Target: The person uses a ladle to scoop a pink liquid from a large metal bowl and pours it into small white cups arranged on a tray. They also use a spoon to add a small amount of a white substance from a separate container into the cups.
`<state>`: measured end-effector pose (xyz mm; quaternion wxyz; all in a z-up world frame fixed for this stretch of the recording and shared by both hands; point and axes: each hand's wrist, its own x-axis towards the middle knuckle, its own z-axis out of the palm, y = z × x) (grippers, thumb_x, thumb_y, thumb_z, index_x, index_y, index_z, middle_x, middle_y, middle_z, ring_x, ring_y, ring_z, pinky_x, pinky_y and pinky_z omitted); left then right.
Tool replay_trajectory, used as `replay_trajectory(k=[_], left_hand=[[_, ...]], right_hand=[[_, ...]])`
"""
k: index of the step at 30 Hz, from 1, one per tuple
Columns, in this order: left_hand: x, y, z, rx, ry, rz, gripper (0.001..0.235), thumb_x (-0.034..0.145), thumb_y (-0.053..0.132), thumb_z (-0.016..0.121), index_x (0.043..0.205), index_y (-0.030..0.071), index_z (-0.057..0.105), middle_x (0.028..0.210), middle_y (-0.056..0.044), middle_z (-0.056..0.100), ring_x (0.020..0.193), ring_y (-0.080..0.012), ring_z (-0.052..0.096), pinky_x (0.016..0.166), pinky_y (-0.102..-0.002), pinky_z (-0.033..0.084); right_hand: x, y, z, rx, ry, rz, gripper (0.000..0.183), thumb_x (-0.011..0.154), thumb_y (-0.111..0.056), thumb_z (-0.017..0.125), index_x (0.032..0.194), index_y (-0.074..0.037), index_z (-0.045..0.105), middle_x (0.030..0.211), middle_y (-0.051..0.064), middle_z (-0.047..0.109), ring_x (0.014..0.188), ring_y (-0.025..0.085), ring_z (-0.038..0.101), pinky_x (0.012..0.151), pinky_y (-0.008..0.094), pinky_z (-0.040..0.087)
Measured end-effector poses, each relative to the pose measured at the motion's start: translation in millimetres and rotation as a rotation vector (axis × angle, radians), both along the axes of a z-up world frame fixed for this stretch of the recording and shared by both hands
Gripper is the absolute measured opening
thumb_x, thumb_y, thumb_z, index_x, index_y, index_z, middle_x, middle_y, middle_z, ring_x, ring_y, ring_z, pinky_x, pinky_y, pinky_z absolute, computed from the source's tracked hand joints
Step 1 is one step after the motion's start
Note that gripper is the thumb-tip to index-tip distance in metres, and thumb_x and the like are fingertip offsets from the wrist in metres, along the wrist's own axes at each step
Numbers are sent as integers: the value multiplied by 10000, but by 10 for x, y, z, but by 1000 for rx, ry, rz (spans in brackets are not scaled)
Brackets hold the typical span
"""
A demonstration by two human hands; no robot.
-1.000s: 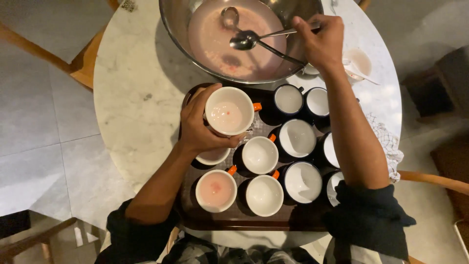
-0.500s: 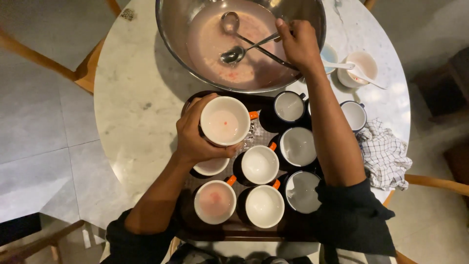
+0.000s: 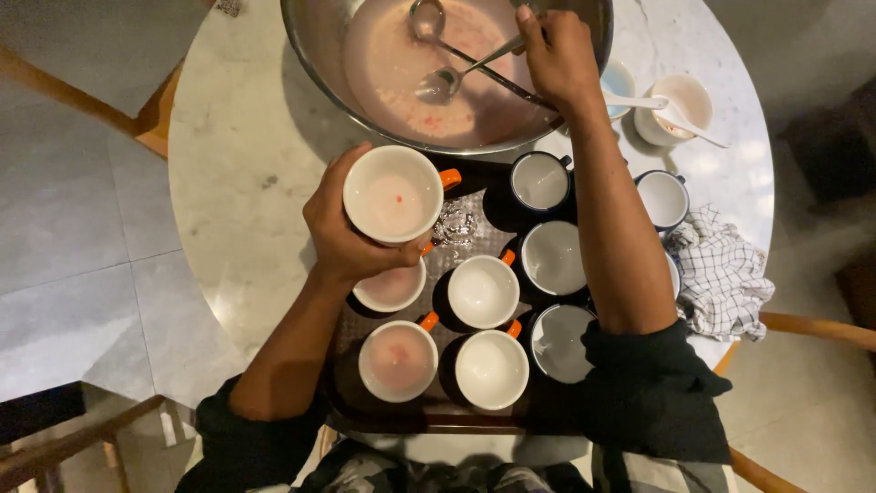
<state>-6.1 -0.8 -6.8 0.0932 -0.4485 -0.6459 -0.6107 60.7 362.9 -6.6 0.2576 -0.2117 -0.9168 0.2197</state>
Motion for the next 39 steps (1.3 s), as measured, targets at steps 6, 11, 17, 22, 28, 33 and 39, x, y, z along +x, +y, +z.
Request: replay_trajectory(k=[6,11,17,22,28,33,39], left_hand=[[5,0,41,6,119,-54,932,591,394,921,1322,-59,561,1274,-217,651,1148,-350,690,1002,-421,586],[25,34,15,5,152,-99,935,608,438,901,1328,-50,559,1241,-188,662,1104,-348,673,975,-430,568],[35,11,95,-10,154,-123,935,615,452,918,1320,-46,558,1256,-188,661,1130,-350,668,1008,-443,560],[37,-6,141,-3,155,-128,914,608,416,899,1318,-45,556,1239,-203,663,1119,-349,682,987,-426,572],[49,9,127,-15,173,-120,940,610,456,908,1326,-42,556,1241,-185,665,1120,-351,667,995,-448,563],[64,22,152,8,190,-138,916,618,473,879,1299,-52,562,1230,-185,675,1085,-357,680,1020,-464,526],[48,18,144,11,206,-147,899,635,450,888,1304,-51,556,1239,-184,668,1091,-359,679,992,-462,548]], right_hand=[[2,-170,173,-101,-99,-41,537,1148,-384,472,814,-108,789,593,47,452,570,209,479,584,437,315],[-26,-185,205,-103,-143,-18,523,1124,-370,470,838,-69,788,746,122,688,763,303,657,701,453,412],[-64,-229,242,-192,-245,14,463,1102,-359,491,871,-64,763,720,108,626,746,263,614,695,429,406],[-73,-277,279,-160,-326,70,465,1100,-397,542,823,-61,705,671,90,572,681,236,524,652,424,371],[-46,-403,453,-224,-351,119,411,1050,-443,598,862,-136,795,619,17,542,617,166,453,623,379,352],[-45,-438,539,-362,-434,161,409,1045,-450,573,958,-121,799,667,-16,503,593,121,394,579,309,320],[-36,-470,591,-375,-447,178,476,1043,-504,555,974,-100,798,703,-12,557,613,119,431,584,306,335]])
